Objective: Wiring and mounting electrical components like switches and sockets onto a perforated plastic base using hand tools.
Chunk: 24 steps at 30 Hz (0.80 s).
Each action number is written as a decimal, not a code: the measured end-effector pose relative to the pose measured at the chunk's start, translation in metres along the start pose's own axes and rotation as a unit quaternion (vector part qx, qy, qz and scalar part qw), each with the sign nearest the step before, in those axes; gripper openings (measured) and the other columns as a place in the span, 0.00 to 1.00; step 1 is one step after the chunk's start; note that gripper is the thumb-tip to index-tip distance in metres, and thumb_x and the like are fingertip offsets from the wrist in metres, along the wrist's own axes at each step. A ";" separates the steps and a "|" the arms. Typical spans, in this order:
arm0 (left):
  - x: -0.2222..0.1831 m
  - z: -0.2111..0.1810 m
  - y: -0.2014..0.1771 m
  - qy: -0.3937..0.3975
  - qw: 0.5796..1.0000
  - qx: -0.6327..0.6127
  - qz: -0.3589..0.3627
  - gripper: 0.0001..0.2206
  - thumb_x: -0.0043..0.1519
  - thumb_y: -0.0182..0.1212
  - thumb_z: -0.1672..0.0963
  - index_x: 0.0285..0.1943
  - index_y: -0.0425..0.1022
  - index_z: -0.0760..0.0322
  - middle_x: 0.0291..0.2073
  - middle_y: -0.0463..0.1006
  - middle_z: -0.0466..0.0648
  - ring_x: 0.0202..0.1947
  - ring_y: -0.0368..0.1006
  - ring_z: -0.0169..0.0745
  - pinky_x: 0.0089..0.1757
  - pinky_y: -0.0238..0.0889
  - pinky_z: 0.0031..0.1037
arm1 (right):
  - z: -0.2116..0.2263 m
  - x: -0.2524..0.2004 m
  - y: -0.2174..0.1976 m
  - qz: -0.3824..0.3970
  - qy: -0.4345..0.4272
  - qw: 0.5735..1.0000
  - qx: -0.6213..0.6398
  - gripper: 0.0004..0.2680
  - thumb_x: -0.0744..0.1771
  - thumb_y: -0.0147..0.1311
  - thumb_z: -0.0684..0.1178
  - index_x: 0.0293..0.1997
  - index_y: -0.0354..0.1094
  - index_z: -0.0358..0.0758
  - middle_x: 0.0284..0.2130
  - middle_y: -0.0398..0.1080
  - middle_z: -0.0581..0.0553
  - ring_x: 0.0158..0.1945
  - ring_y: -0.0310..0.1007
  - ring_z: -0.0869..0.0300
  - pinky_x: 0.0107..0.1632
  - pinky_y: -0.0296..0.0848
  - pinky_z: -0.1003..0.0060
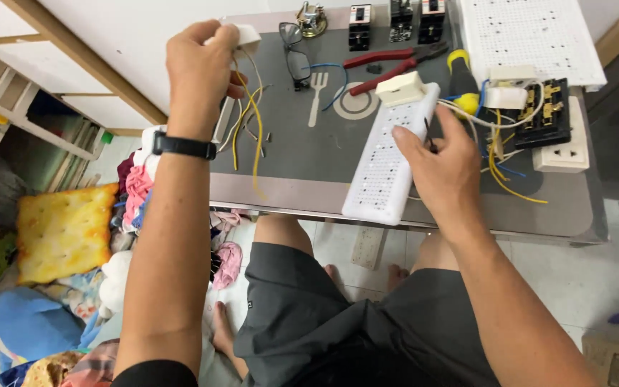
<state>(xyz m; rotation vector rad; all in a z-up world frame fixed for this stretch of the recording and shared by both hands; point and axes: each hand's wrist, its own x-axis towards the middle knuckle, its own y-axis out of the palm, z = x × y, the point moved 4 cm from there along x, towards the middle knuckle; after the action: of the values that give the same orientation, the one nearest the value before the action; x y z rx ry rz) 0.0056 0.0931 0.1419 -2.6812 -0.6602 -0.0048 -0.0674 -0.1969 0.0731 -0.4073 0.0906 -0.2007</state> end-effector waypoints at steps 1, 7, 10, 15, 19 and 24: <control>0.006 0.005 0.000 -0.001 1.000 0.000 -0.002 0.14 0.54 0.53 0.54 0.44 0.77 0.62 0.24 0.75 0.44 0.12 0.71 0.30 0.13 0.65 0.16 | -0.014 0.001 0.004 0.002 -0.001 1.000 -0.001 0.23 0.61 0.54 0.57 0.64 0.62 0.47 0.32 0.74 0.50 0.31 0.70 0.66 0.35 0.65 0.68; 0.076 0.076 0.018 0.051 0.970 0.233 -0.036 0.18 0.49 0.56 0.51 0.45 0.80 0.59 0.23 0.81 0.46 0.20 0.76 0.40 0.37 0.68 0.28 | -0.034 -0.007 0.010 -0.075 -0.204 0.976 -0.031 0.20 0.66 0.56 0.48 0.64 0.61 0.32 0.13 0.54 0.50 0.20 0.47 0.64 0.27 0.54 0.64; 0.071 0.087 0.039 0.238 0.899 0.365 -0.038 0.13 0.51 0.56 0.54 0.33 0.78 0.71 0.25 0.78 0.61 0.31 0.71 0.69 0.34 0.63 0.48 | -0.039 -0.003 0.010 -0.076 -0.228 0.971 -0.008 0.19 0.66 0.55 0.47 0.64 0.60 0.31 0.19 0.57 0.49 0.24 0.51 0.63 0.28 0.55 0.63; 0.042 0.081 0.053 0.217 0.821 0.526 -0.033 0.12 0.57 0.56 0.51 0.38 0.75 0.64 0.33 0.77 0.60 0.32 0.75 0.69 0.32 0.66 0.51 | -0.044 0.000 0.007 -0.039 -0.248 0.967 0.033 0.06 0.68 0.44 0.45 0.47 0.61 0.39 0.33 0.66 0.48 0.35 0.64 0.58 0.41 0.62 0.63; 0.013 0.038 0.069 0.296 0.819 0.487 -0.070 0.11 0.57 0.61 0.54 0.42 0.73 0.66 0.38 0.68 0.57 0.33 0.69 0.63 0.33 0.63 0.49 | -0.042 0.002 0.004 -0.061 -0.312 0.948 0.024 0.09 0.69 0.40 0.46 0.48 0.67 0.35 0.36 0.74 0.40 0.40 0.75 0.54 0.43 0.69 0.62; -0.051 -0.014 0.135 0.501 0.801 0.193 0.264 0.20 0.58 0.68 0.54 0.58 0.73 0.63 0.55 0.73 0.56 0.55 0.69 0.53 0.52 0.61 0.42 | -0.033 -0.006 0.017 -0.027 -0.363 0.929 -0.072 0.11 0.67 0.43 0.38 0.54 0.67 0.32 0.46 0.72 0.39 0.46 0.73 0.48 0.49 0.72 0.57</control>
<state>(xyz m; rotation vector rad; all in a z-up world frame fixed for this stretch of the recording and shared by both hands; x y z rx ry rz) 0.0219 -0.0454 0.1019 -1.9479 0.3901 -0.9474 -0.0746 -0.1931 0.0366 -0.6091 -0.6402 -0.0863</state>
